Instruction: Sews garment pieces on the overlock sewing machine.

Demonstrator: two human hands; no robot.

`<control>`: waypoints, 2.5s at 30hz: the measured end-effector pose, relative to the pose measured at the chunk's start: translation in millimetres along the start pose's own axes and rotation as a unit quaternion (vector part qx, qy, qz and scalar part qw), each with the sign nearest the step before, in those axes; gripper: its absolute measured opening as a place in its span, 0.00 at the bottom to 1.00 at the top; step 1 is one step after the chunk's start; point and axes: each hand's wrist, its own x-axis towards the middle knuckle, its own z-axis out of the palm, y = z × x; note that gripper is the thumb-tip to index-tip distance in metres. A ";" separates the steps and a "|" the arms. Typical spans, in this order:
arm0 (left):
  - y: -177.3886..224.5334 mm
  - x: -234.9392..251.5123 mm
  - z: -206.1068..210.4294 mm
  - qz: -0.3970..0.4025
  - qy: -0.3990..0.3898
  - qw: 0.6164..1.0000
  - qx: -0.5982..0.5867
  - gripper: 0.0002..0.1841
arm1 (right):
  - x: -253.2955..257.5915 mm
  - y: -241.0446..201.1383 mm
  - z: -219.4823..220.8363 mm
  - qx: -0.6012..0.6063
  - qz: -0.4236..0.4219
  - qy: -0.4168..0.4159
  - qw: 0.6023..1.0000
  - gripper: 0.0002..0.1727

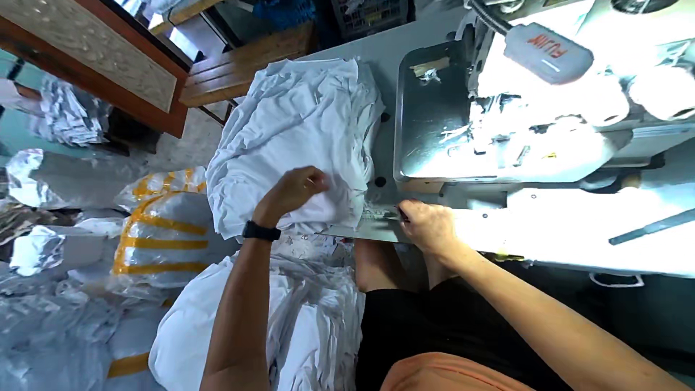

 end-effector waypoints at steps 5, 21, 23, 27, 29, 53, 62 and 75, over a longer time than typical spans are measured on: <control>41.7 46.9 -9.8 0.051 0.195 0.979 0.021 0.15 | 48.5 -52.1 1.5 0.159 0.031 0.028 0.986 0.13; 74.4 68.6 -48.2 0.149 0.219 0.959 -0.097 0.15 | 102.9 -68.2 -53.1 0.494 0.170 -0.077 0.849 0.12; 77.4 71.7 -42.8 0.189 0.203 0.960 0.028 0.15 | 91.4 -60.7 -71.9 0.511 0.177 -0.052 0.839 0.12; 73.2 93.2 -33.0 0.297 0.176 0.937 0.058 0.11 | 57.2 -28.3 -102.1 0.486 0.198 -0.052 0.850 0.12; 83.3 95.2 -24.7 0.323 0.153 0.933 -0.035 0.11 | 34.0 -10.4 -107.7 0.462 0.180 -0.042 0.867 0.13; 141.9 103.5 56.3 0.270 0.197 0.942 -0.020 0.04 | -37.6 29.3 -96.0 0.328 0.105 0.126 0.930 0.13; 155.8 135.7 64.2 0.274 0.282 0.919 0.029 0.09 | -17.2 23.1 -98.4 0.345 0.122 0.150 0.919 0.16; 129.3 88.5 56.5 0.237 0.172 0.953 -0.071 0.11 | -20.9 21.4 -113.7 0.290 0.103 0.118 0.944 0.10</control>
